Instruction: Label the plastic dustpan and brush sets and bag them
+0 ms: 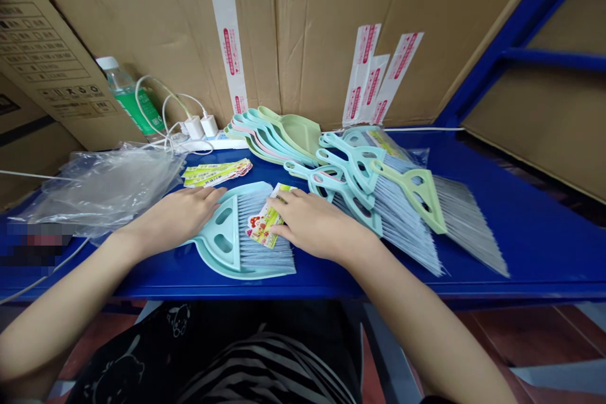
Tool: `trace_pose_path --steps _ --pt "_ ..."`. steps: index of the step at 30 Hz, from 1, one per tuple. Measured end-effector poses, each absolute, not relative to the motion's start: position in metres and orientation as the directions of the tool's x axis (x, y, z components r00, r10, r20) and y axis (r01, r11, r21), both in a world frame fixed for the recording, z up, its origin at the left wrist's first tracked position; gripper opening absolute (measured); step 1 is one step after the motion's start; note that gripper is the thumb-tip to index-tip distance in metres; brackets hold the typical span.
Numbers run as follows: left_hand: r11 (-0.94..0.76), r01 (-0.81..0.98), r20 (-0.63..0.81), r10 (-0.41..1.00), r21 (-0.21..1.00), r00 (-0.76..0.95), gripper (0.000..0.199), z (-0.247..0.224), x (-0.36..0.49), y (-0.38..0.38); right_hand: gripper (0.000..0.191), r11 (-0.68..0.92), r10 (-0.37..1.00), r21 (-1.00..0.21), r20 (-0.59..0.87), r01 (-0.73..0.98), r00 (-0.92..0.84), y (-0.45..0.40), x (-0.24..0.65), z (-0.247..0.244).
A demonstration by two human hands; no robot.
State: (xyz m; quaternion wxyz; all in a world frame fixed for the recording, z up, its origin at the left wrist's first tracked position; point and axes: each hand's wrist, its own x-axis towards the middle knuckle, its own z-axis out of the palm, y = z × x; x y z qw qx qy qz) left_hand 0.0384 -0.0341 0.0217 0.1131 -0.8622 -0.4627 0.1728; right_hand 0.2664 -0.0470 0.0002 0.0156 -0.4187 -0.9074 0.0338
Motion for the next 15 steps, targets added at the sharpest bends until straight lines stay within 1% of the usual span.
trace_pose_path --steps 15 --pt "-0.551 0.749 -0.193 0.833 -0.369 0.518 0.030 0.0242 0.0392 -0.0359 0.046 0.671 0.741 -0.076 0.057 0.737 -0.669 -0.0468 0.2702 -0.0036"
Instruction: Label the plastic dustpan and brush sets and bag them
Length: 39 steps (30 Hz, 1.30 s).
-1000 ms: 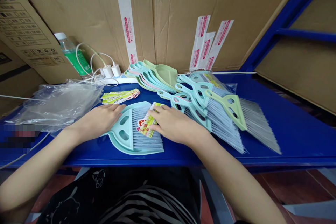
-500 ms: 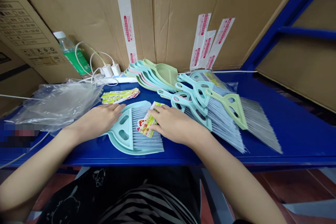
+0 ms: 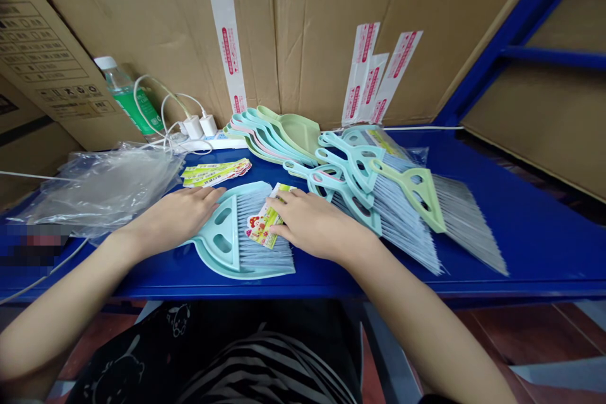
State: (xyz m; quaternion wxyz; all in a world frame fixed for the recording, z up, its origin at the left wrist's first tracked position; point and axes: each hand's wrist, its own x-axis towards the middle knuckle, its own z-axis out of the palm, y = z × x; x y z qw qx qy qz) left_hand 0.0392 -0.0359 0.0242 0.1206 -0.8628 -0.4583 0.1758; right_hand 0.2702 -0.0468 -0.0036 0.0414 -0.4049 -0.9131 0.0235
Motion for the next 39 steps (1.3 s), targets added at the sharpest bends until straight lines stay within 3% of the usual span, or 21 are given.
trace_pose_path --steps 15,19,23,31,36,39 --pt "-0.549 0.752 -0.216 0.836 -0.364 0.505 0.030 0.023 0.039 -0.036 0.052 0.657 0.751 -0.179 0.069 0.732 -0.657 -0.042 0.273 -0.003" --pt "-0.544 0.760 -0.191 0.838 -0.355 0.511 0.029 0.022 0.038 -0.035 0.042 0.706 0.708 -0.134 0.107 0.696 -0.698 -0.039 0.275 -0.004" --pt "-0.539 0.760 -0.174 0.840 -0.364 0.513 0.030 0.020 0.038 -0.035 0.043 0.718 0.696 -0.129 0.120 0.684 -0.708 -0.036 0.275 -0.006" --pt "-0.549 0.740 -0.153 0.830 -0.388 0.536 0.030 0.016 0.035 -0.035 0.061 0.687 0.722 -0.207 0.093 0.697 -0.685 -0.032 0.285 -0.002" --pt "-0.555 0.738 -0.146 0.825 -0.383 0.545 0.029 0.015 0.034 -0.034 0.055 0.714 0.660 -0.308 -0.003 0.628 -0.752 -0.034 0.287 0.003" --pt "-0.559 0.743 -0.140 0.823 -0.368 0.551 0.030 0.015 0.033 -0.033 0.045 0.708 0.652 -0.370 0.014 0.602 -0.758 -0.037 0.279 0.006"
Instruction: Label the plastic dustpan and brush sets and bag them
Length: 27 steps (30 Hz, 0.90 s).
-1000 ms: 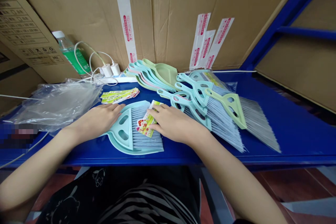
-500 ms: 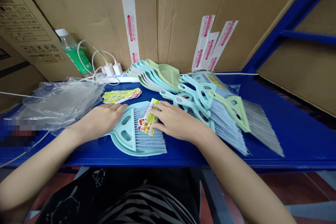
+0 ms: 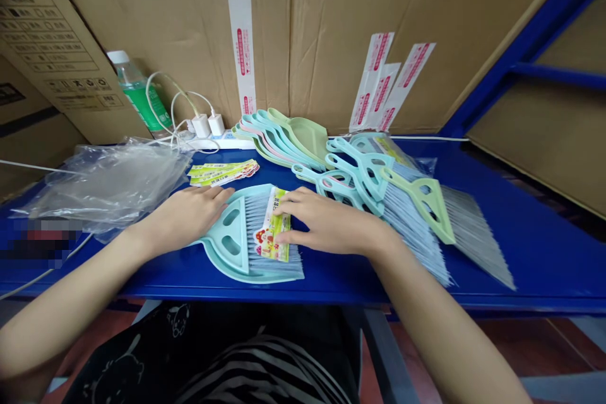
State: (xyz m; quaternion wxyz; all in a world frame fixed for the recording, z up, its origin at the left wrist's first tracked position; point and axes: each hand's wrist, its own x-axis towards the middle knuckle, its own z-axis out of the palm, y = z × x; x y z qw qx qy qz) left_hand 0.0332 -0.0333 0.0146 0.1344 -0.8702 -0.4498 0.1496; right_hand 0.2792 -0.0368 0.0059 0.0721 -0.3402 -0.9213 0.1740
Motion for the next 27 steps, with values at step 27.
trace_pose_path --steps 27 --pt "-0.502 0.804 -0.116 0.862 -0.319 0.493 0.036 0.016 0.036 -0.026 0.057 0.725 0.661 -0.328 0.081 0.606 -0.746 -0.042 0.263 0.001"
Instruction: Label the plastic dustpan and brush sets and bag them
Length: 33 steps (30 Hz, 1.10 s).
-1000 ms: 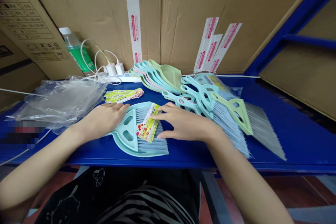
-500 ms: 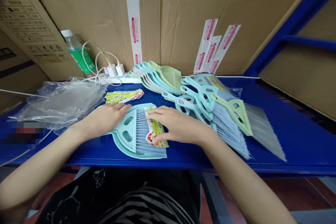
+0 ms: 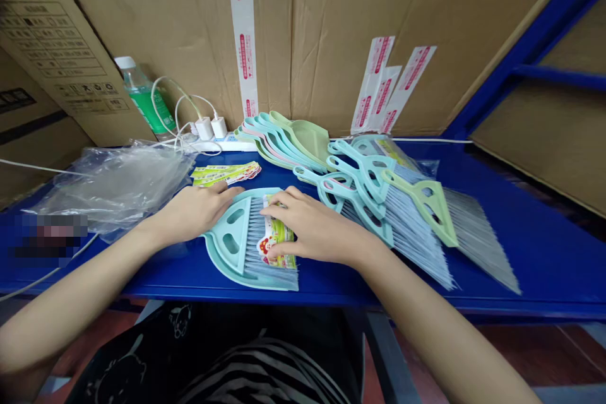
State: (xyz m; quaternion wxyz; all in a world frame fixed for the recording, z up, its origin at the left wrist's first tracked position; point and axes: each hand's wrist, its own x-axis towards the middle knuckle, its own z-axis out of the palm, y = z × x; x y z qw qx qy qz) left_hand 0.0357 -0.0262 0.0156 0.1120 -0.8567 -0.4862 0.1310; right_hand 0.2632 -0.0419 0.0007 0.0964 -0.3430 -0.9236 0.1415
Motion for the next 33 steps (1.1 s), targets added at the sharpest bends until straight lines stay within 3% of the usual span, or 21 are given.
trace_pose_path --steps 8,17,21,29,33 --pt "-0.487 0.824 -0.087 0.871 -0.290 0.483 0.036 0.013 0.035 -0.025 0.049 0.754 0.651 -0.276 0.188 0.596 -0.736 -0.041 0.264 -0.002" --pt "-0.486 0.819 -0.082 0.870 -0.304 0.486 0.036 0.012 0.035 -0.024 0.048 0.771 0.637 -0.145 0.190 0.620 -0.747 -0.041 0.263 -0.010" --pt "-0.486 0.820 -0.085 0.871 -0.303 0.485 0.036 0.013 0.036 -0.025 0.047 0.755 0.656 -0.140 0.153 0.641 -0.739 -0.046 0.258 -0.006" --pt "-0.478 0.827 -0.089 0.876 -0.296 0.475 0.037 0.013 0.035 -0.025 0.078 0.617 0.777 -0.177 -0.017 0.766 -0.630 -0.049 0.257 -0.006" --pt "-0.477 0.828 -0.089 0.876 -0.296 0.473 0.037 0.013 0.036 -0.025 0.084 0.588 0.788 -0.176 -0.096 0.789 -0.608 -0.049 0.258 -0.004"
